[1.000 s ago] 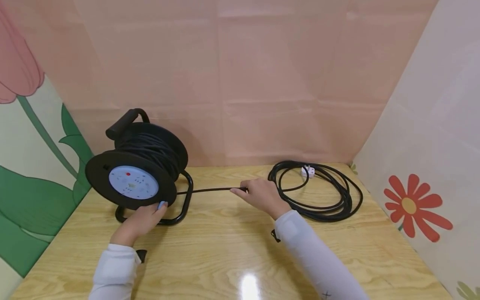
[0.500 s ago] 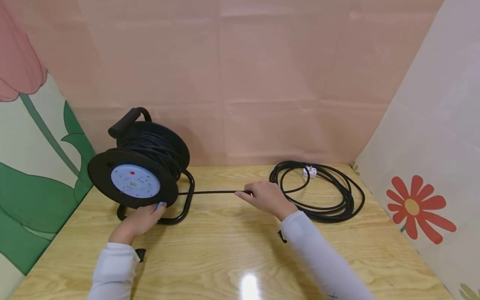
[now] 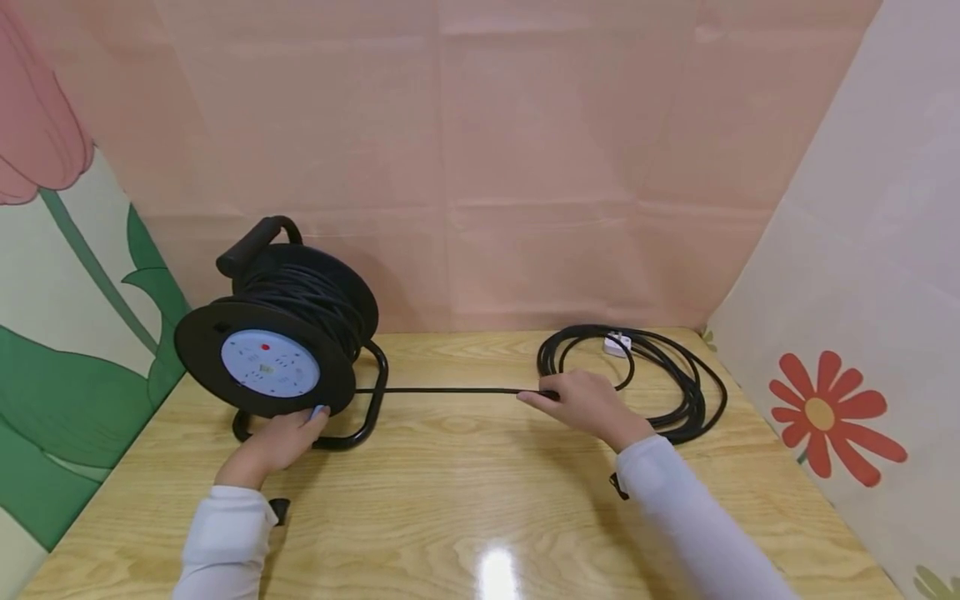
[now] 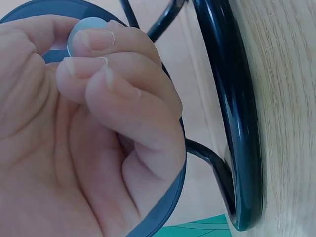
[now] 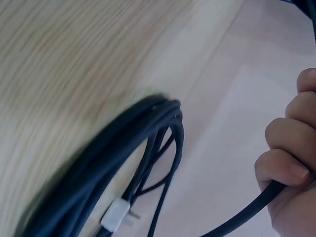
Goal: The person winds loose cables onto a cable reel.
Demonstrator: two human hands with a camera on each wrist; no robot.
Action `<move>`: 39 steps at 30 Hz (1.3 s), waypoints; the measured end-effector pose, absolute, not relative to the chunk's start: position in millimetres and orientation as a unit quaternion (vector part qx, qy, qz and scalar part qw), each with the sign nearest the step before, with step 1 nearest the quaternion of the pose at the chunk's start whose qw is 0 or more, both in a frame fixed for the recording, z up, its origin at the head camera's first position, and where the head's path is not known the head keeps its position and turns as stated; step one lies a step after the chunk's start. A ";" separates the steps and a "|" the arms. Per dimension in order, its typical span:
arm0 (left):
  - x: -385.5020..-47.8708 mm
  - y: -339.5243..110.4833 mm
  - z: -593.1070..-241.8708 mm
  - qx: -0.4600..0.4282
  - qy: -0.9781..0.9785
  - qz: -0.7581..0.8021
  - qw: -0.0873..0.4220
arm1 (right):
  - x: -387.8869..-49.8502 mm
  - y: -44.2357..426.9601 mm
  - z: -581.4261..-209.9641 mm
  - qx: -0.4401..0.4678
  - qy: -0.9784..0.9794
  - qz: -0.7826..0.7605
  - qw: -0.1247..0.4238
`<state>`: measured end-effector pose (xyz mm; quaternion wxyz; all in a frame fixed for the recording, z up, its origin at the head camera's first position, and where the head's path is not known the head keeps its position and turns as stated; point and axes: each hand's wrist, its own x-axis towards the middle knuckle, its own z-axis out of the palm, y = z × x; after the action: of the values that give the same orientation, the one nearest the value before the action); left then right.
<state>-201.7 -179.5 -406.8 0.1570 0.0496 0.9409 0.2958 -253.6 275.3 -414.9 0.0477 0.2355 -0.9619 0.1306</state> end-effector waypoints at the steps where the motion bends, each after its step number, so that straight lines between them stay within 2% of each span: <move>1: -202.1 -179.6 -407.2 0.050 0.941 0.297 0.156 | -252.5 278.8 -414.1 0.239 -0.960 0.135 0.051; 4: -202.5 -180.0 -407.8 0.054 0.941 0.296 0.154 | -248.8 292.9 -409.2 0.259 -0.953 0.141 0.064; 7: -202.4 -181.2 -407.9 0.054 0.942 0.294 0.154 | -246.4 311.6 -404.4 0.270 -0.948 0.128 0.107; 11: -201.6 -183.4 -407.2 0.050 0.942 0.290 0.160 | -245.0 336.2 -399.3 0.244 -0.947 0.137 0.156; 14: -201.8 -184.9 -407.4 0.049 0.942 0.291 0.161 | -246.4 345.2 -397.3 0.224 -0.947 0.152 0.172; 22: -206.6 -197.0 -417.8 0.060 0.921 0.355 0.151 | -251.4 340.1 -396.7 0.208 -0.948 0.183 0.154; 28: -206.6 -213.9 -428.3 0.059 0.891 0.423 0.153 | -251.6 329.6 -391.9 0.182 -0.956 0.161 0.166; 33: -204.6 -224.1 -434.2 0.028 0.880 0.452 0.140 | -254.0 323.8 -392.9 0.213 -0.950 0.159 0.167; 39: -202.6 -232.9 -437.3 0.007 0.884 0.455 0.107 | -253.4 315.5 -391.5 0.230 -0.942 0.148 0.195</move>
<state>-202.6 -232.9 -437.3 0.1074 0.0065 0.8842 0.4546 -253.4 315.5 -391.5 0.1953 0.2300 -0.9418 0.1481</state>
